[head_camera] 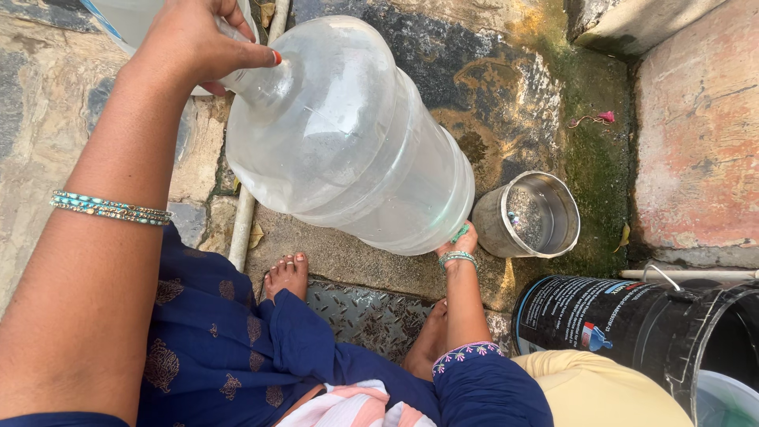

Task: The person scrubs the inside of a small glass with a toothbrush, then washes a large plastic water dispenser using a green sponge. They rinse the dispenser with water from a jug and inspect it by tilting it.

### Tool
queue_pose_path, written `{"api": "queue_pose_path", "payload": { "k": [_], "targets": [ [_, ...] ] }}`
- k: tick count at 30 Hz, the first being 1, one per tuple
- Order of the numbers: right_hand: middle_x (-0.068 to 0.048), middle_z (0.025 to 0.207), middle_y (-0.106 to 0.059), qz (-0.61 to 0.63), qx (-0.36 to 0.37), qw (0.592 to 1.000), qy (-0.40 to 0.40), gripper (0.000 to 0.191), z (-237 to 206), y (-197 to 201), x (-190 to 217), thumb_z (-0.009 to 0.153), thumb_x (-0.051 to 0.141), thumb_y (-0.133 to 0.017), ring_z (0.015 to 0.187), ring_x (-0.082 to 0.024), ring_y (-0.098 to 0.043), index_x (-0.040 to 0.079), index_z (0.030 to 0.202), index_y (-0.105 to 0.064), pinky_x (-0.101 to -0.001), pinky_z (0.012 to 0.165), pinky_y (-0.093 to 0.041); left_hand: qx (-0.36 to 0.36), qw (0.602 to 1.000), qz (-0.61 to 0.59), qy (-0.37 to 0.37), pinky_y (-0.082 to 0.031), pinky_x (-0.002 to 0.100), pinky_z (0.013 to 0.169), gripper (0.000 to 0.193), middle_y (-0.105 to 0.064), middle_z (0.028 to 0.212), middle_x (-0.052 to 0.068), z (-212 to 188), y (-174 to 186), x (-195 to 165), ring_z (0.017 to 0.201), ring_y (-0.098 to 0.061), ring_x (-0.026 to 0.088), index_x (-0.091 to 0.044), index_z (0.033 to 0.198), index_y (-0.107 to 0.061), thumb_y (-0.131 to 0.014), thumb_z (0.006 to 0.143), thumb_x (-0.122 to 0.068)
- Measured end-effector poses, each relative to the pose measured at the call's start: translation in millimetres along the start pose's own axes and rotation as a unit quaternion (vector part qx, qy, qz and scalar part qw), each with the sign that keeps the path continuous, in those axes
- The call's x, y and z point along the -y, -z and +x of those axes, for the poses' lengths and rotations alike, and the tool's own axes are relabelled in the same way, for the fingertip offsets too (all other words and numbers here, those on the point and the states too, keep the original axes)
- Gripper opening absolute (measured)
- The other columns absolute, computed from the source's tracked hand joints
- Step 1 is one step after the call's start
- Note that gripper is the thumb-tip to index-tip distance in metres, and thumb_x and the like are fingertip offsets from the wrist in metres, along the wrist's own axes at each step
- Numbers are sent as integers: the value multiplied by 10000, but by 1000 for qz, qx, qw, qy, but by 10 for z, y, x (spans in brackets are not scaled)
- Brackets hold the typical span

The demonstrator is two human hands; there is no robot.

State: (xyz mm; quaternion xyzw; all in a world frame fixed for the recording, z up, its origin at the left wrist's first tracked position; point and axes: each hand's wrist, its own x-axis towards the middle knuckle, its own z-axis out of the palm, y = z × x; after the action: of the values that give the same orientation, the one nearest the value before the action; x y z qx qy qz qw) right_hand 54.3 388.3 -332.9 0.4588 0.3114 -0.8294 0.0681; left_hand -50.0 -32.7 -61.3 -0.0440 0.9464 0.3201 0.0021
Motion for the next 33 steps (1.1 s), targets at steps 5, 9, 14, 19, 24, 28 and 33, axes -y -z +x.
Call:
{"api": "queue_pose_path", "payload": {
  "k": [5,9,14,19,24,28,33],
  "targets": [
    [-159,1256,-650,-98,-22,992,74,461,10,-36,131,941,385,-494,1111,-302,-664,67,1259,-599,-525,985,-545,-9,999,23,39,-599,388,490,449,-705,857,144,-28,54,-18,702,-718,252,-29,826,-658,-936,759,-376],
    [-257,1341,-633,-149,-72,982,94,556,18,-104,73,1025,428,-423,1161,-309,-692,25,1401,-497,-458,1005,-562,-20,995,15,101,-592,386,502,511,-715,855,170,-32,101,17,658,-724,275,8,872,-636,-938,746,-384],
    [-152,1563,-441,-397,-83,789,461,573,-270,-512,-318,1043,363,-234,1373,-236,-522,83,1516,-393,-394,1135,-471,-36,994,5,108,-586,397,474,556,-706,870,156,-19,93,18,608,-716,293,4,1010,-661,-944,714,-371],
    [-184,1660,-357,-429,87,698,567,612,-1223,-1074,-707,1135,387,-95,1571,-300,-259,56,1565,-378,-484,1299,-214,-37,995,15,93,-593,401,505,567,-717,866,160,-18,93,-44,613,-717,279,13,1021,-690,-943,709,-388],
    [-168,1631,-345,-391,185,660,614,613,-1529,-1169,-829,1141,436,-208,1550,-300,-341,54,1611,-301,-482,1307,-277,-32,994,28,103,-589,398,544,560,-725,842,162,-34,121,-103,600,-723,282,0,1013,-694,-918,734,-431],
    [-89,1533,-467,-550,-35,634,542,624,-826,-972,-488,1077,465,-205,1395,-234,-470,209,1602,-424,-420,1224,-396,-24,997,16,77,-602,403,525,549,-716,843,171,-55,123,-119,646,-728,276,6,986,-689,-920,734,-423],
    [-56,1632,-369,-641,-62,604,469,596,-467,-731,-25,1051,427,-157,1513,-251,-269,203,1543,-407,-592,1240,-49,13,999,-35,19,-603,407,481,550,-697,846,147,-95,173,-102,624,-722,267,-32,975,-650,-933,679,-398]
  ]
}}
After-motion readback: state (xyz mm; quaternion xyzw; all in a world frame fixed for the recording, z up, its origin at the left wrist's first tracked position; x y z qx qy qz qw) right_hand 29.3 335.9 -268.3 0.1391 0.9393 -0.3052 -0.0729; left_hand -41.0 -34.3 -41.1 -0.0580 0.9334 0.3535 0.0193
